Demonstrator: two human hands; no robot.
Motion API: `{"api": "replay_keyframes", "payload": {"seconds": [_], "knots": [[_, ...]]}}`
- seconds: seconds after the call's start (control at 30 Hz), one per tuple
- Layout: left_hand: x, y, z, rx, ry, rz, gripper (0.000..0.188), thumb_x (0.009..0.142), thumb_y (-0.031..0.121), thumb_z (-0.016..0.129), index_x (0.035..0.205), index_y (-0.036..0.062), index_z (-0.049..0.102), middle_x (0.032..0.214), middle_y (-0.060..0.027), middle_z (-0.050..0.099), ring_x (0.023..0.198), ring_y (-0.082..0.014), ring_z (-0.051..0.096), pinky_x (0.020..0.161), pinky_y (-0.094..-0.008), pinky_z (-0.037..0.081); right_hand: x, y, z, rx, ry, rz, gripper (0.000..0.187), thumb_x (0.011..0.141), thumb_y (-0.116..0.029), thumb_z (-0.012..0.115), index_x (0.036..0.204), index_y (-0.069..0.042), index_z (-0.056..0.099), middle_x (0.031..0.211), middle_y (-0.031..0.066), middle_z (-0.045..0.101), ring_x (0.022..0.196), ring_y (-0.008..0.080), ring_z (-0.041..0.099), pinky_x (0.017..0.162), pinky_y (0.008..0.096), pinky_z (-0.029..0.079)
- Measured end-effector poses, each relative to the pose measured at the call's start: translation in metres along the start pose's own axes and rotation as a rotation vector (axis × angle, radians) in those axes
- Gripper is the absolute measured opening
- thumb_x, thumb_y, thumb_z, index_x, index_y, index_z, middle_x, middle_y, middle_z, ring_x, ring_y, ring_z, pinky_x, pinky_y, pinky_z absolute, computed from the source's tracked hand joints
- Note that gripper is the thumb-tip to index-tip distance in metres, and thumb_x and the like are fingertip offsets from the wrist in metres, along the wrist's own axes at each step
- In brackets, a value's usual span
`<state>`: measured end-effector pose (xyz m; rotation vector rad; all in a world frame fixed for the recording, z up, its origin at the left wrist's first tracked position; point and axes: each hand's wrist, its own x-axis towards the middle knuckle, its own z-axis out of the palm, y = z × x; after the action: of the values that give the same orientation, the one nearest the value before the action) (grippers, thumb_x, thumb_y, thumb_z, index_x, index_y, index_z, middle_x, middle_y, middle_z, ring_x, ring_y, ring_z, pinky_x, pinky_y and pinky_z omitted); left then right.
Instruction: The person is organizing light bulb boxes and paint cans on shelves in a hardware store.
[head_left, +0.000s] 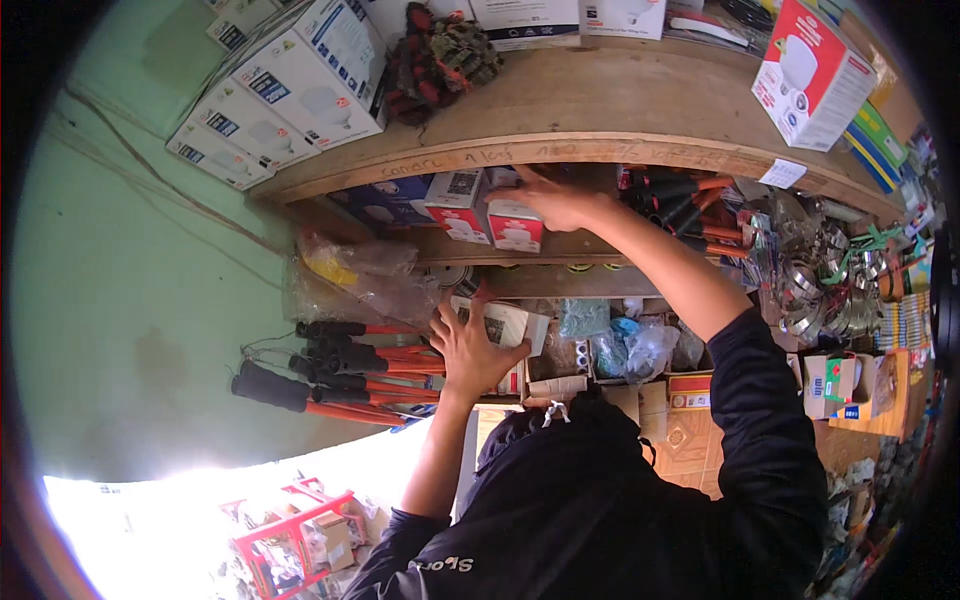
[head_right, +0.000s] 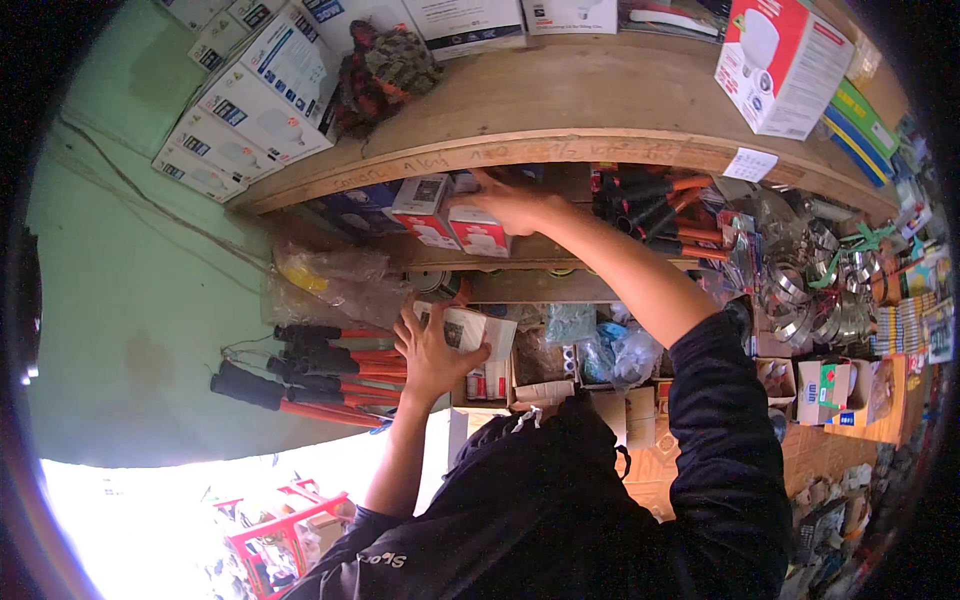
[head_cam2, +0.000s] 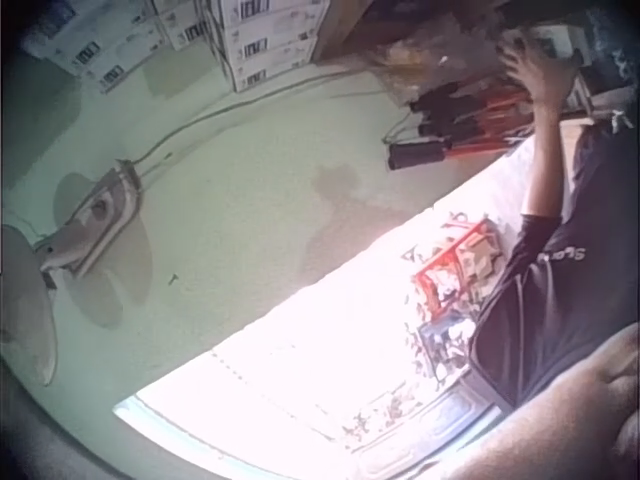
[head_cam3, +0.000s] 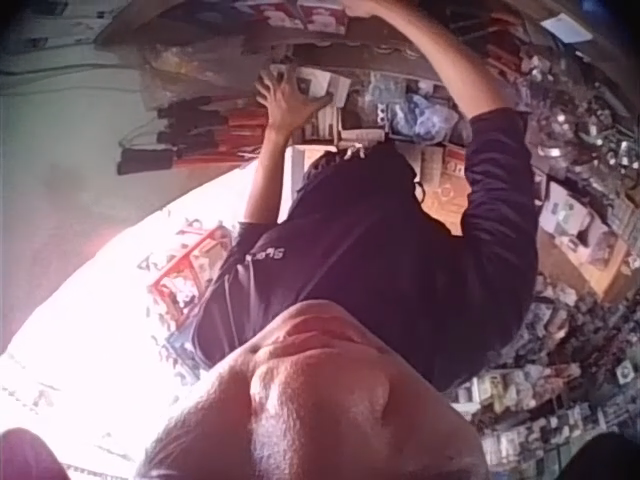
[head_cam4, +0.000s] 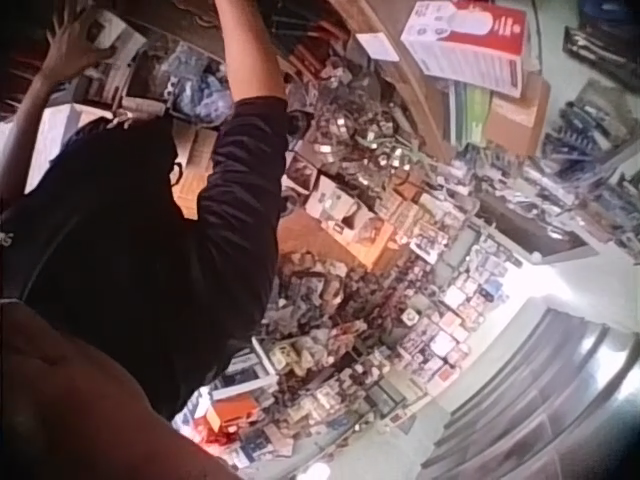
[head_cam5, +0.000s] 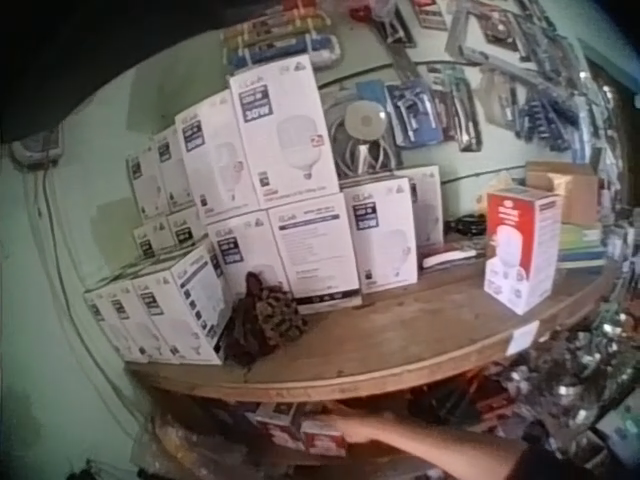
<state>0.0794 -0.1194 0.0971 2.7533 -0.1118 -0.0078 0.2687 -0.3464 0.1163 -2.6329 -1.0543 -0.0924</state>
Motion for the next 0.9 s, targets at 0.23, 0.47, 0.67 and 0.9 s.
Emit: {"api": "replay_keyframes", "payload": {"seconds": [0.23,0.47,0.67,0.9], "knots": [[0.000,0.041,-0.005,0.011,0.007,0.062,0.091,0.061,0.041,0.089,0.140,0.0134,0.053,0.148,-0.0284,0.029,0.138,-0.0544,0.026,0.111,-0.0668,0.029,-0.019,-0.002,0.003,-0.173,0.240,0.047,0.081,0.084,0.007,0.063,0.151,-0.037,0.051,0.162,0.0180,0.028,0.144,0.0450,0.039,0.115,0.0496,0.043],[0.044,0.131,-0.032,-0.064,0.086,0.279,0.088,0.062,0.039,0.089,0.139,0.0163,0.053,0.149,-0.0301,0.029,0.138,-0.0550,0.029,0.110,-0.0653,0.031,-0.201,-0.008,-0.001,0.611,0.511,0.253,0.081,0.082,-0.014,0.079,0.154,-0.009,0.044,0.158,0.0229,0.040,0.137,0.0445,0.049,0.115,0.0469,0.043],[0.087,0.207,-0.015,0.121,0.051,0.412,0.095,0.061,0.048,0.088,0.139,0.0081,0.053,0.143,-0.0321,0.040,0.132,-0.0522,0.035,0.109,-0.0633,0.032,-0.231,-0.038,0.018,0.360,0.710,0.387,0.114,0.070,-0.031,0.091,0.157,0.001,0.024,0.149,0.0298,0.044,0.137,0.0472,0.046,0.112,0.0496,0.044],[0.106,0.227,-0.011,0.164,-0.157,0.602,0.107,0.049,0.054,0.095,0.138,0.0096,0.054,0.144,-0.0297,0.044,0.143,-0.0498,0.027,0.116,-0.0609,0.025,-0.209,-0.033,0.062,0.503,1.063,0.690,0.085,0.069,-0.014,0.088,0.139,0.001,0.042,0.128,0.0274,0.052,0.120,0.0479,0.053,0.102,0.0530,0.047]]}}
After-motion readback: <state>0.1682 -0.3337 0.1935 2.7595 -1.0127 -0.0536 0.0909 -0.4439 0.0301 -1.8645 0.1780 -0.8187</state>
